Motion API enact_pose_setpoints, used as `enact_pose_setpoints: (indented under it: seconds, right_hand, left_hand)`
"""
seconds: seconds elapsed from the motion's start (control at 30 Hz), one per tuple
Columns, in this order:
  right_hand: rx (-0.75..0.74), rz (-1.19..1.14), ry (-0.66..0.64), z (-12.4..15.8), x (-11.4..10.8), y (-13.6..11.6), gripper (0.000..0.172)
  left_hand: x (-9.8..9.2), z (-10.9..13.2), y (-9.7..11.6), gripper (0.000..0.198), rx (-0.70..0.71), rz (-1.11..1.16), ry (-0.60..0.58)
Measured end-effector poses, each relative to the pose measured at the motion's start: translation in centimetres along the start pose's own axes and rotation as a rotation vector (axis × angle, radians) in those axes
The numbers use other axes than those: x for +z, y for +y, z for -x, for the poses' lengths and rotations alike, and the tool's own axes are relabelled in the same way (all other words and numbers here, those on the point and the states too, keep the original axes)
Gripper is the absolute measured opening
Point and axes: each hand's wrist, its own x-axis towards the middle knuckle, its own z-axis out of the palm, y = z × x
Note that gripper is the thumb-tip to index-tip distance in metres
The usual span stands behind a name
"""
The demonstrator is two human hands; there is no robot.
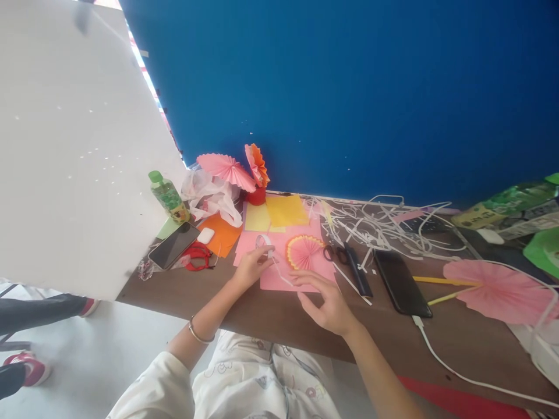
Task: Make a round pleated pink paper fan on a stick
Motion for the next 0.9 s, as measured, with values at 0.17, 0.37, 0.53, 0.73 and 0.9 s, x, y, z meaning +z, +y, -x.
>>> enact_pose_setpoints:
  seconds: [0.17,0.37,0.53,0.73,0.9]
  right_hand:
    - [0.052,0.007,0.291,-0.7,0.1,-0.4,0.010]
    - [0.378,-0.086,0.312,-3.5,2.6,-0.3,0.017]
    - [0.495,-0.132,0.310,-4.3,4.4,0.2,0.021]
    - [0.594,-0.349,0.253,-4.5,4.2,0.1,0.024]
    - [0.662,-0.533,0.079,-3.1,2.4,0.2,0.030]
  left_hand:
    - [-0.4,0.1,0.9,0.044,0.247,-0.066,0.024]
    - [-0.7,0.5,2.1,0.052,0.339,-0.212,-0.065]
    - [-0.7,0.9,2.1,0.052,0.350,-0.338,-0.054]
    - [-0.4,0.8,1.7,0.045,0.311,-0.399,-0.062]
    - [-2.6,-0.8,0.6,0.048,-0.024,-0.522,0.062]
